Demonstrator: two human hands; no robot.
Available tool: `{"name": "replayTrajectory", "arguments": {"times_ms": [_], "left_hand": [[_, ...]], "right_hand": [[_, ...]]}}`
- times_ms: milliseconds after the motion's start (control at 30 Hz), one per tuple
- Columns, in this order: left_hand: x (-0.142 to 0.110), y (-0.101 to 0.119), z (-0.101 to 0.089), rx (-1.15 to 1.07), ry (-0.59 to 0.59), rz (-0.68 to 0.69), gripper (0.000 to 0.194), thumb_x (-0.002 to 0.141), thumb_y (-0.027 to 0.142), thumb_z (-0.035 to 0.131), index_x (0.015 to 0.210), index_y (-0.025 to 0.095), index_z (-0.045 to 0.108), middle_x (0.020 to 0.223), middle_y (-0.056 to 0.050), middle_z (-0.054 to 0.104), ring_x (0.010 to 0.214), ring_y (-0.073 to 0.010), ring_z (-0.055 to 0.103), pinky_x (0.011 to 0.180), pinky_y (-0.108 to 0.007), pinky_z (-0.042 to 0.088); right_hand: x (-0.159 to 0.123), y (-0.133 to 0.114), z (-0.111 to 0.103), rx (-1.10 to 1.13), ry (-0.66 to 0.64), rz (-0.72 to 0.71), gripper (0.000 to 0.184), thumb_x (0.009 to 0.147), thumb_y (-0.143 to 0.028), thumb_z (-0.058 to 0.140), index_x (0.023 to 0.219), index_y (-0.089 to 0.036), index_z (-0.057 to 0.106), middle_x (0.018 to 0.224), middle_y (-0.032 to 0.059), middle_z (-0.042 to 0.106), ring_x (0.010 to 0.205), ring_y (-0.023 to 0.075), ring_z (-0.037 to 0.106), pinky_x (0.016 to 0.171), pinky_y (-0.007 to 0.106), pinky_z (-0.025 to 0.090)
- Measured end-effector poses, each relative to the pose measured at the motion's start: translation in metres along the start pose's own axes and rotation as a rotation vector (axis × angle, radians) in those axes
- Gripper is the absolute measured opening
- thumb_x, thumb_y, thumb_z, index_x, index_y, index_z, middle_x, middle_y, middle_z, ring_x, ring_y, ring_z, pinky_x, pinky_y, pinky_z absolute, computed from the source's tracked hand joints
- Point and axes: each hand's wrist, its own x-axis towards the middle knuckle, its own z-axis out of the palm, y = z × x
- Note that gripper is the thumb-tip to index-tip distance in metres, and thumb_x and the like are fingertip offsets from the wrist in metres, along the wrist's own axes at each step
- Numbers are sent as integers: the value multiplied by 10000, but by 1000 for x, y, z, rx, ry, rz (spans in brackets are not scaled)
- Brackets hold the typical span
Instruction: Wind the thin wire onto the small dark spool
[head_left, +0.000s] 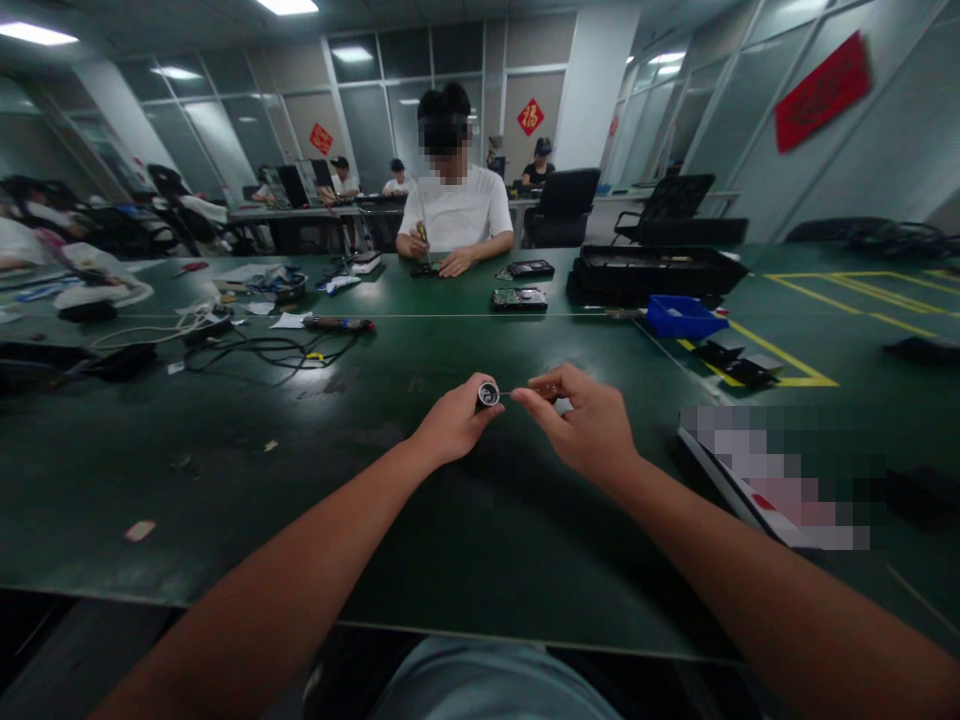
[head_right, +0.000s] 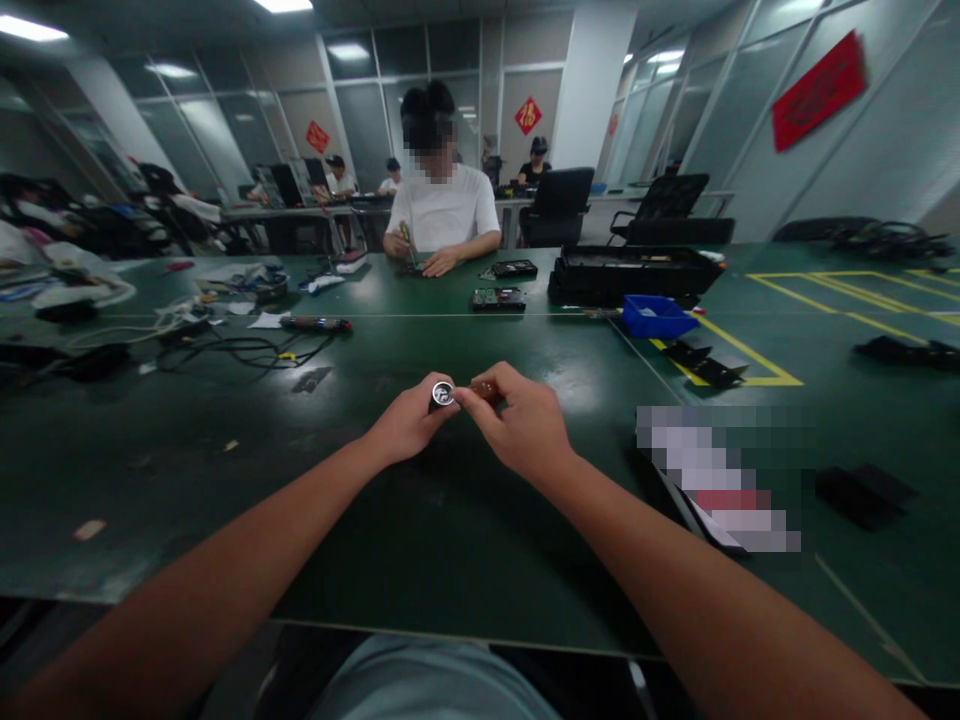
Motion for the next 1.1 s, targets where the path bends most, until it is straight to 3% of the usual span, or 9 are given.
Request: {"name": "replayTrajectory", "arguments": {"times_ms": [200,433,667,800,967,1100], "left_hand": [[0,1,1,-20,-14,-3,237,923,364,538,1122,236,518,950,-21,650,816,-184,596,702,-293,412],[1,-5,2,-4,13,12,212,919,338,539,1100,230,513,923,-16,640,817,-185,588,716,-299,416],[1,0,4,-18,-42,5,235,907,331,559,1126,250,525,962,-16,656,848,-190,607,745,-304,437],[0,1,3,-30,-8,20,218,905,319,560,1105,242,521,936,-15,645,825,-185,596,726,-304,429],[1,2,-1,-22,30,79,178,896,278,573,1062,232,529,958,-14,635,847,-174,587,752,-300,428],[2,2,-4,36,35,97,162,893,275,582,1047,243,541,994,-18,637,883,-182,588,774,-307,430]], "right_hand": [[2,-1,-2,-29,-15,-17,216,885,-440,639,886,-225,644,747,12,696,612,159,617,559,281,418],[3,-3,-3,69,-126,-125,100,934,-239,525,996,-225,603,893,40,693,800,187,650,711,317,476],[1,-4,-4,95,-88,-56,159,960,-341,498,930,-230,608,772,16,657,689,165,611,657,309,457],[1,1,2,252,-13,86,193,945,-359,525,1057,-221,600,873,45,677,772,187,649,701,331,492],[10,17,14,665,95,315,243,924,-435,548,924,-206,628,789,25,633,715,163,626,710,342,532],[17,28,17,895,129,540,242,892,-431,587,825,-198,598,736,5,574,615,135,571,614,319,533]]}}
